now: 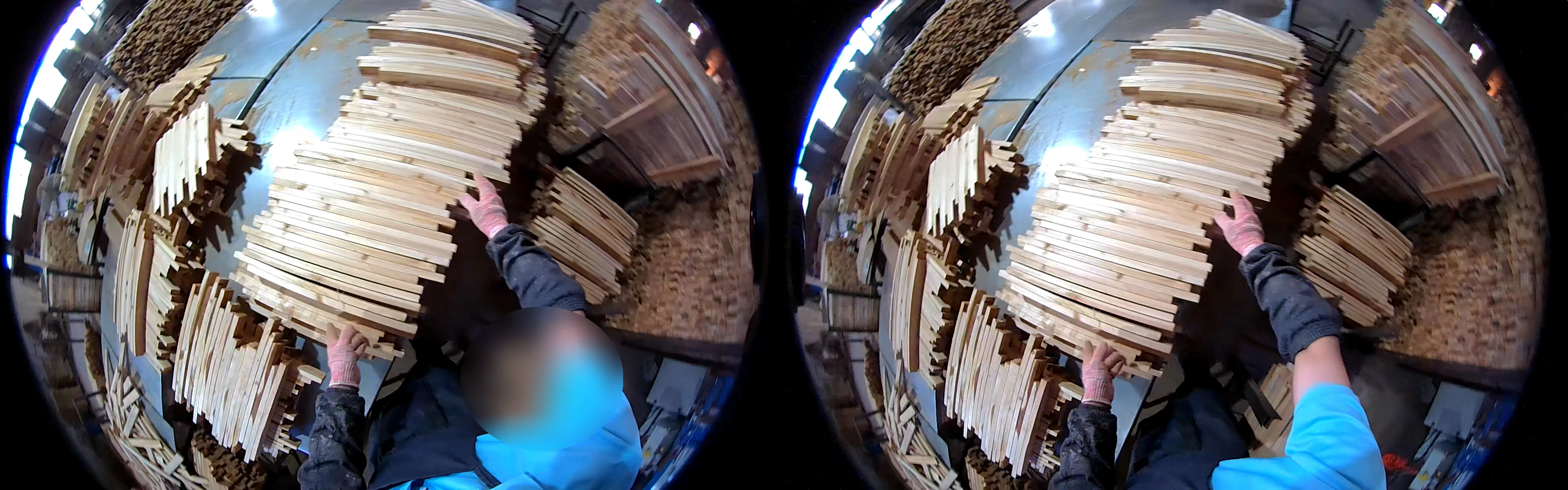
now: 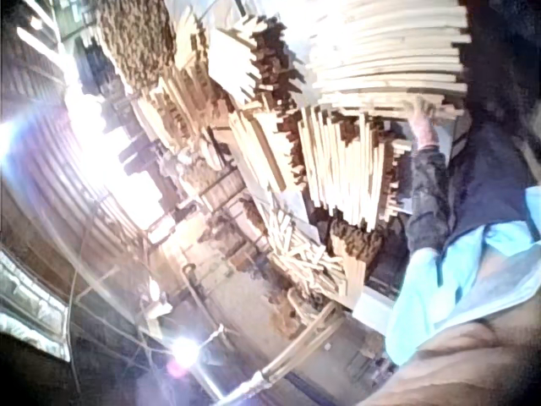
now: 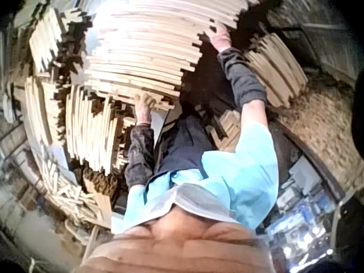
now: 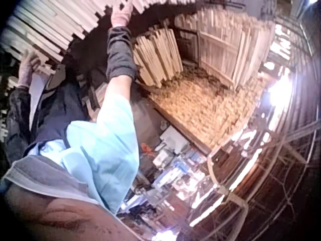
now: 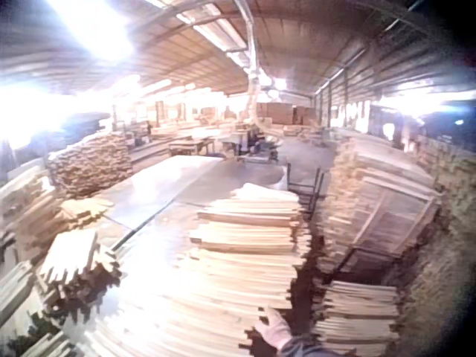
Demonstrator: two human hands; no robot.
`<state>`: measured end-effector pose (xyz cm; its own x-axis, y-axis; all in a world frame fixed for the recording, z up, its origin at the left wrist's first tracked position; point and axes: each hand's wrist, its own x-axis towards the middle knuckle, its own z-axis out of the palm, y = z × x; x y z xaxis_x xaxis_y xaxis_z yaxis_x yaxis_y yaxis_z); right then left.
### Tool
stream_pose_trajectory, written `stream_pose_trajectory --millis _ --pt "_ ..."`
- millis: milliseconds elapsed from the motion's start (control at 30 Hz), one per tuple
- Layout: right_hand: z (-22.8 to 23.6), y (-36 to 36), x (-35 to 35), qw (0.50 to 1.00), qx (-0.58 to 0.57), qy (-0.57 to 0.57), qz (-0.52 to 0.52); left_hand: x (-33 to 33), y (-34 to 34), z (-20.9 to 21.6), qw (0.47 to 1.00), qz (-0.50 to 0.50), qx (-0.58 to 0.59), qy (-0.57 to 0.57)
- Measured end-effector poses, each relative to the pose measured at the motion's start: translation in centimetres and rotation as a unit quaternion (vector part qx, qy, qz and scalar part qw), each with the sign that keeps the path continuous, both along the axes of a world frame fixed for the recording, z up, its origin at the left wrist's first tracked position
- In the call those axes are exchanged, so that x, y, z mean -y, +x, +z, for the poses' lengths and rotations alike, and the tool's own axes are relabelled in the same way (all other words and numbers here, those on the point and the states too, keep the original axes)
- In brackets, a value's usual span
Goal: The person repeatedly picks up bundles of wooden planks from a metal table and stacks them onto a growing pile. They also use a metal bar to adjust and align the stacked planks. The task involves continuous handling and stacking of the wood pieces.
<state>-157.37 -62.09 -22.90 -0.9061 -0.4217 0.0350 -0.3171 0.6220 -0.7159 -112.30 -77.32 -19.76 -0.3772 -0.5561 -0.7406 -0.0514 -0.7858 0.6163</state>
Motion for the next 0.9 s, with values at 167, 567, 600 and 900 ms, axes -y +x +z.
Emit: stream_pose_trajectory --millis 167,567,600,900 --pt "-0.9 -3.5 1.9 0.996 0.009 0.045 0.071 0.9 -2.7 -2.6 0.996 -0.054 0.060 -0.026" --pt "2.0 0.2 0.5 0.991 0.070 -0.010 0.115 2.7 -4.9 1.9 0.989 -0.018 0.107 -0.096" --pt "2.1 1.0 -0.2 0.984 0.126 0.003 0.128 3.6 -3.8 1.1 0.981 -0.041 0.157 -0.110" --pt "6.3 0.6 10.8 0.957 -0.119 0.170 0.205 8.0 -2.1 -1.6 0.844 -0.183 0.427 -0.268"
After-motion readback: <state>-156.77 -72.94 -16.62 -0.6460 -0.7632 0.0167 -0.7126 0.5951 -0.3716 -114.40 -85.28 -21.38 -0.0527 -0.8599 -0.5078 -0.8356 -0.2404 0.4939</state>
